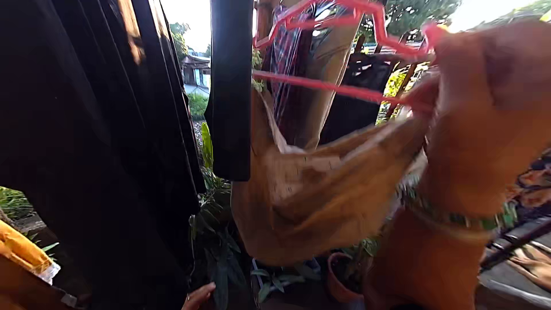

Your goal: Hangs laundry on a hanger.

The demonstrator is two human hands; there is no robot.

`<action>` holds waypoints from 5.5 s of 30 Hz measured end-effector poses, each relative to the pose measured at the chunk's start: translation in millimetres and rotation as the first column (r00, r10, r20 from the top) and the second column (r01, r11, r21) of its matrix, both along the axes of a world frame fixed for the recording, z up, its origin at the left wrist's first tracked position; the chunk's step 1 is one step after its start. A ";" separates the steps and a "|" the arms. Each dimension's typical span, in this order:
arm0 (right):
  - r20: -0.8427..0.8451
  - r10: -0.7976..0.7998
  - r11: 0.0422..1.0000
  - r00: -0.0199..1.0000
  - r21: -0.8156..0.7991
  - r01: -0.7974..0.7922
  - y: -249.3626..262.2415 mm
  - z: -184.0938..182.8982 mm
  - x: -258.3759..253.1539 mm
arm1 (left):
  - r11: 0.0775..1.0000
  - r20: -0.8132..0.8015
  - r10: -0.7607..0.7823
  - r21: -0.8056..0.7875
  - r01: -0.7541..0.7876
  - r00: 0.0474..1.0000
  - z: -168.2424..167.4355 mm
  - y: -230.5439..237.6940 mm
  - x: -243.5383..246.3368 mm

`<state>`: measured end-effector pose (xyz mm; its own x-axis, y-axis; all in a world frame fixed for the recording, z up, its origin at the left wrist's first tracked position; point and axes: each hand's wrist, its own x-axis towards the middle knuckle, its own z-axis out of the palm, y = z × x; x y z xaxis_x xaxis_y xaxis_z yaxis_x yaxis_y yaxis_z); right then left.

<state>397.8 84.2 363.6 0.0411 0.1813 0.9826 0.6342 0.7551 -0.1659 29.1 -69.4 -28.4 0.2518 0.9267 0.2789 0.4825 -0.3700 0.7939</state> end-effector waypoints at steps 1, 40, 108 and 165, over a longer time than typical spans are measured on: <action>-0.011 0.050 0.998 0.999 -0.040 -0.050 -11.8 -34.1 14.1 | 1.000 0.044 -0.003 0.022 0.002 0.999 10.0 6.2 2.9; -0.220 0.442 0.620 0.870 -0.625 -0.473 -87.4 -239.9 63.0 | 0.839 0.560 0.227 0.303 -0.452 0.797 47.5 50.0 46.1; -0.848 0.226 0.300 0.479 -0.407 -0.863 -47.9 -282.2 -13.4 | 0.900 0.672 0.350 -0.047 -0.433 0.653 37.9 23.5 5.3; -0.772 0.402 0.223 0.491 -0.438 -0.871 -40.1 -360.7 -43.6 | 0.990 0.813 -0.035 -0.052 0.133 0.581 125.2 9.1 56.3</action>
<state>354.2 44.1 2.9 -0.1414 0.9293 0.3411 -0.3453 0.2766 -0.8968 85.5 -60.2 96.8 0.0452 0.9471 0.3178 -0.4062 -0.2732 0.8720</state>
